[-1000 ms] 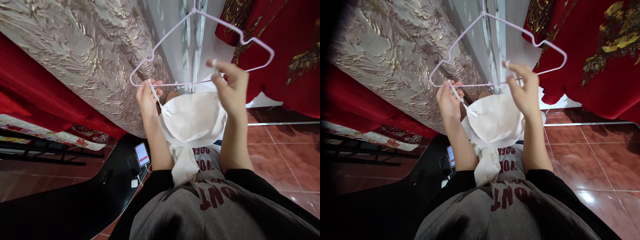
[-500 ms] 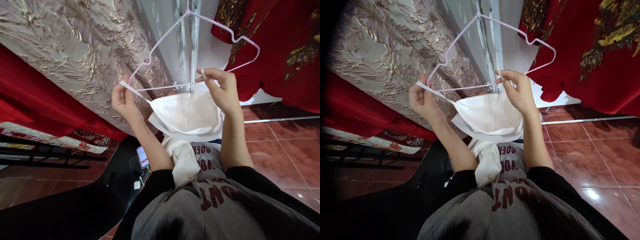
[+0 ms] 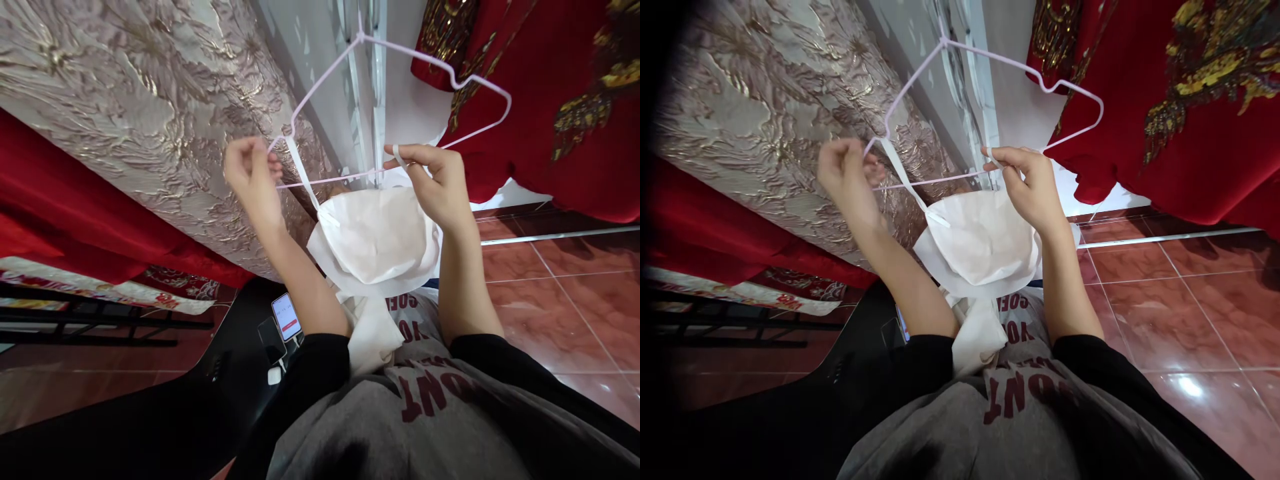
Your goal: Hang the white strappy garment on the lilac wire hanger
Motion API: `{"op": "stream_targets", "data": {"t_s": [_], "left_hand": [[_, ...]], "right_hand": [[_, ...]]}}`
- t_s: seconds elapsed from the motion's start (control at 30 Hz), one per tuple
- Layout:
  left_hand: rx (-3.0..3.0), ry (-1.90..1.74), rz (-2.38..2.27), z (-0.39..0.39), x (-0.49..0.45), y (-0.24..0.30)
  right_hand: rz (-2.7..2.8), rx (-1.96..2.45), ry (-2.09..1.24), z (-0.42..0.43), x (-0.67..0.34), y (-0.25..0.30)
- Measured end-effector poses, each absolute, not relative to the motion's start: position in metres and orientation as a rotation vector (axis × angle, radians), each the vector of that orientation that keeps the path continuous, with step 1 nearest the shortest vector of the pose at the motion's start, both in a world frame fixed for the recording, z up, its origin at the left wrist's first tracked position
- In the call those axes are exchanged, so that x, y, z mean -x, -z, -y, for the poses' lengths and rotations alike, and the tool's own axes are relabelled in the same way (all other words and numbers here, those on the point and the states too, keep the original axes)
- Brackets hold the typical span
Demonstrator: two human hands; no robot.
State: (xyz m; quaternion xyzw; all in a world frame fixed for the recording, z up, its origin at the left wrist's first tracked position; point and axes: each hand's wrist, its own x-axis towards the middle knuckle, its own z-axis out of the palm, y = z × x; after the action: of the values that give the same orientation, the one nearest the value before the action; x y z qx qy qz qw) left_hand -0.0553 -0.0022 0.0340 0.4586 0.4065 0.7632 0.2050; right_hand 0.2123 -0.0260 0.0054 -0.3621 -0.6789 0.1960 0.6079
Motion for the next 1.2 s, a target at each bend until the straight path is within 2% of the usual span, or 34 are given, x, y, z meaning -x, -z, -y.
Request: {"op": "stream_targets", "data": {"t_s": [0.1, 0.27, 0.43, 0.53, 0.7, 0.97, 1.1, 1.2], "left_hand": [[-0.867, -2.205, -0.960, 0.007, 0.032, -0.003], [-0.879, -2.404, -0.889, 0.007, 0.007, 0.012], [-0.845, -2.371, -0.925, 0.004, 0.015, 0.004], [-0.894, -2.367, -0.913, 0.001, 0.023, 0.009], [-1.075, -2.268, -1.018, -0.005, 0.033, 0.020], [-0.945, -2.251, -0.870, -0.001, 0.032, 0.017], [-0.901, -2.217, -0.967, 0.001, 0.029, 0.014], [-0.933, -2.211, -0.993, 0.000, 0.032, 0.017]], "right_hand": [[1.573, 0.868, -0.397, 0.026, -0.206, -0.003], [1.465, 0.855, -0.357, 0.018, -0.203, 0.004], [0.948, 0.776, -0.114, -0.004, -0.235, 0.009], [0.715, 0.721, -0.130, -0.013, -0.266, 0.012], [0.965, 0.858, -0.377, -0.012, -0.288, -0.002], [1.433, 0.948, -0.090, 0.010, -0.262, -0.062], [1.316, 0.730, 0.066, 0.023, -0.235, -0.052], [1.530, 0.739, -0.180, 0.024, -0.216, -0.029]]}}
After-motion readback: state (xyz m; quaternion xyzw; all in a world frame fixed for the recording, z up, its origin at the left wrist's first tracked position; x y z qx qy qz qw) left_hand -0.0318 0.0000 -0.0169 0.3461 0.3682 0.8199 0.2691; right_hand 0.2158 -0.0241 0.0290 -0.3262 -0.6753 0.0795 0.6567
